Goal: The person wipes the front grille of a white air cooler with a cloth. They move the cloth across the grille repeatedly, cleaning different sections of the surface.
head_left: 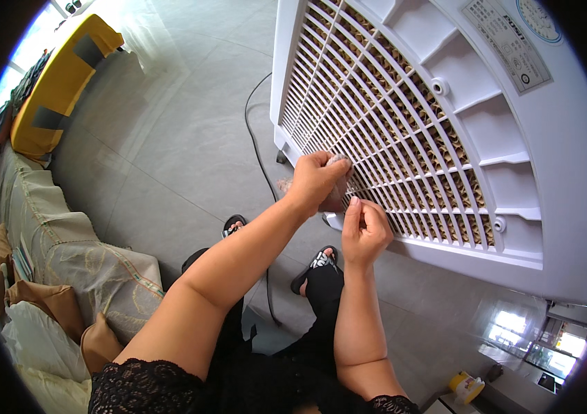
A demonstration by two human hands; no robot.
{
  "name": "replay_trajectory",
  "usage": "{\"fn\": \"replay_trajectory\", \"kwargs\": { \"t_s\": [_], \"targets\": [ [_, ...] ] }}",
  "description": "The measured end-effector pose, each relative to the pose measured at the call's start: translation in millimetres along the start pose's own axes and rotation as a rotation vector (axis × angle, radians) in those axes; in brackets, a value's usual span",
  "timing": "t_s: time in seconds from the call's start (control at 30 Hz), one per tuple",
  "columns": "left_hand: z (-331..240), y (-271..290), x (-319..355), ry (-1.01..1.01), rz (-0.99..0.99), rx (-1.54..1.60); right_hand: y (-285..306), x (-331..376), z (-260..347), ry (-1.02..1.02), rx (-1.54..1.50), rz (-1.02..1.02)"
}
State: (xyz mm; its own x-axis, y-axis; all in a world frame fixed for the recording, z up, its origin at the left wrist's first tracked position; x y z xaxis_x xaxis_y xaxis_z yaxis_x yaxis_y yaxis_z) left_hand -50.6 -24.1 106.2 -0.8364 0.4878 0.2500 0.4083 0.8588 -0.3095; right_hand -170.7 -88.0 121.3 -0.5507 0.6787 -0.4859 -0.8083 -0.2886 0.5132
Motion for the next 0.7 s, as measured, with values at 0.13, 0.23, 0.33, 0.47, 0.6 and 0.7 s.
{"fn": "replay_trajectory", "kwargs": {
  "t_s": [0.13, 0.23, 0.33, 0.47, 0.6, 0.7],
  "targets": [
    [7.8, 12.5, -7.5, 0.052, -0.080, 0.047, 1.0, 2.3, -2.8, -0.077, -0.023, 0.037],
    [-3.2, 17.3, -14.7, 0.052, -0.184, 0.232, 3.1, 1.6, 0.7, -0.070, -0.010, 0.045],
    [0.0, 9.5, -10.4, 0.051, -0.156, 0.163, 1.4, 1.1, 0.7, -0.063, -0.019, 0.050],
    [16.6, 3.3, -5.6, 0.039, -0.065, 0.039, -0.4, 1.3, -0.1, -0.071, -0.033, 0.054],
    [5.1, 11.8, -16.7, 0.024, -0.159, 0.204, 2.4, 2.0, 2.8, -0.076, -0.033, 0.054],
    [6.3, 5.2, -9.9, 0.052, -0.148, 0.178, 2.2, 1.3, 2.2, -0.060, -0.033, 0.052]
  ]
}}
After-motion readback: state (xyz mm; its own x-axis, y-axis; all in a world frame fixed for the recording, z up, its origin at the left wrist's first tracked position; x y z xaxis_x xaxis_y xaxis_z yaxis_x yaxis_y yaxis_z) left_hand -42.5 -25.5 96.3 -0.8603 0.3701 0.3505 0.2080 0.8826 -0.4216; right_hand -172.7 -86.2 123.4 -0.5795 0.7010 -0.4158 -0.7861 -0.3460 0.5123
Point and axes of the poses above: each hand's wrist, its own x-axis away from the middle knuckle, its own y-axis out of the back of the hand, z = x × y, the point moved 1 cm from there along -x, towards the middle knuckle, and after that the axes turned 11 degrees about -y, right-handed, at the moved point
